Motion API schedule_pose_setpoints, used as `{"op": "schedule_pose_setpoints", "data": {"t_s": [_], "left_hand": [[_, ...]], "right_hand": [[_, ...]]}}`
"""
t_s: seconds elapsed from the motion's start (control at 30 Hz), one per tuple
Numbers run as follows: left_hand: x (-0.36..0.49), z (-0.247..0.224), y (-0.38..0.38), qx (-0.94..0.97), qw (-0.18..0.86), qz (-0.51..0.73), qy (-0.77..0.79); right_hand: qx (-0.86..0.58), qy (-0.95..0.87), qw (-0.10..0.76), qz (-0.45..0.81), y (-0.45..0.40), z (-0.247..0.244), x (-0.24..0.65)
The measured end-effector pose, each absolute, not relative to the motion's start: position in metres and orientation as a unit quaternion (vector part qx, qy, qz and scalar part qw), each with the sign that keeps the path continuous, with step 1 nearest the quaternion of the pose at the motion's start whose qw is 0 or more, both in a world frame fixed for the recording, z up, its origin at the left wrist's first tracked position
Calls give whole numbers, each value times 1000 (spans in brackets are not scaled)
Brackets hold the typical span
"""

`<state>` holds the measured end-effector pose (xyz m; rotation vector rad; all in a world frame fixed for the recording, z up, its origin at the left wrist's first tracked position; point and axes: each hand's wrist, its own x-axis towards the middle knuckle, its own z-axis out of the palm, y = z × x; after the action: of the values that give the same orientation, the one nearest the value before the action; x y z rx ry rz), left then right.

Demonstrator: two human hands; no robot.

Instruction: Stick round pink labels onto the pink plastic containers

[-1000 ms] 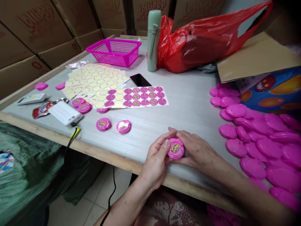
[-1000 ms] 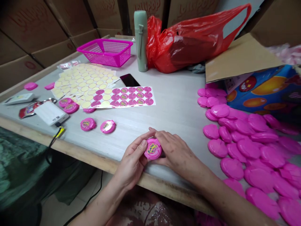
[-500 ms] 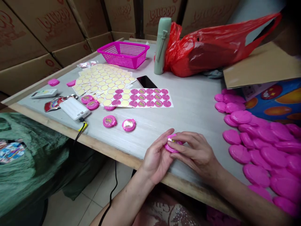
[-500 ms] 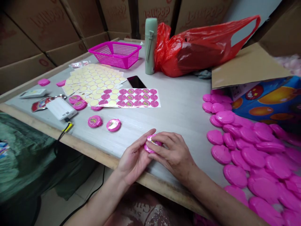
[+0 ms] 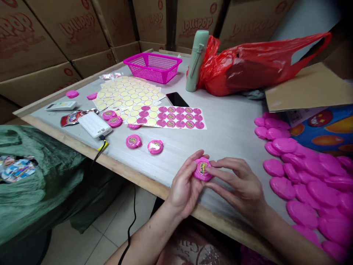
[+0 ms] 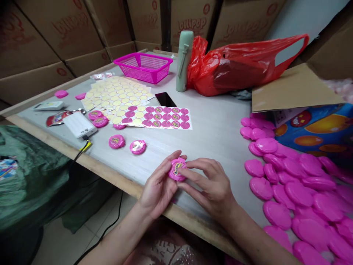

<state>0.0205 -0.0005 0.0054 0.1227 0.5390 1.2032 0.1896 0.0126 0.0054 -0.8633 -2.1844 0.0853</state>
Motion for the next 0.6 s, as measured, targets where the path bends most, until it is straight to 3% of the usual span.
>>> {"op": "schedule_pose_setpoints", "data": {"t_s": [0.3,0.43,0.6], "left_hand": [[21,3,1,78,758,585,277],[22,6,-4,153,721,623,262],[25,2,-6,233,722,575,306]], "right_hand": [[-254,-879,397,77,13,0,185],[-423,-744,447,261,13,4,190],[-476,-563,403,542,20,2,187]]}}
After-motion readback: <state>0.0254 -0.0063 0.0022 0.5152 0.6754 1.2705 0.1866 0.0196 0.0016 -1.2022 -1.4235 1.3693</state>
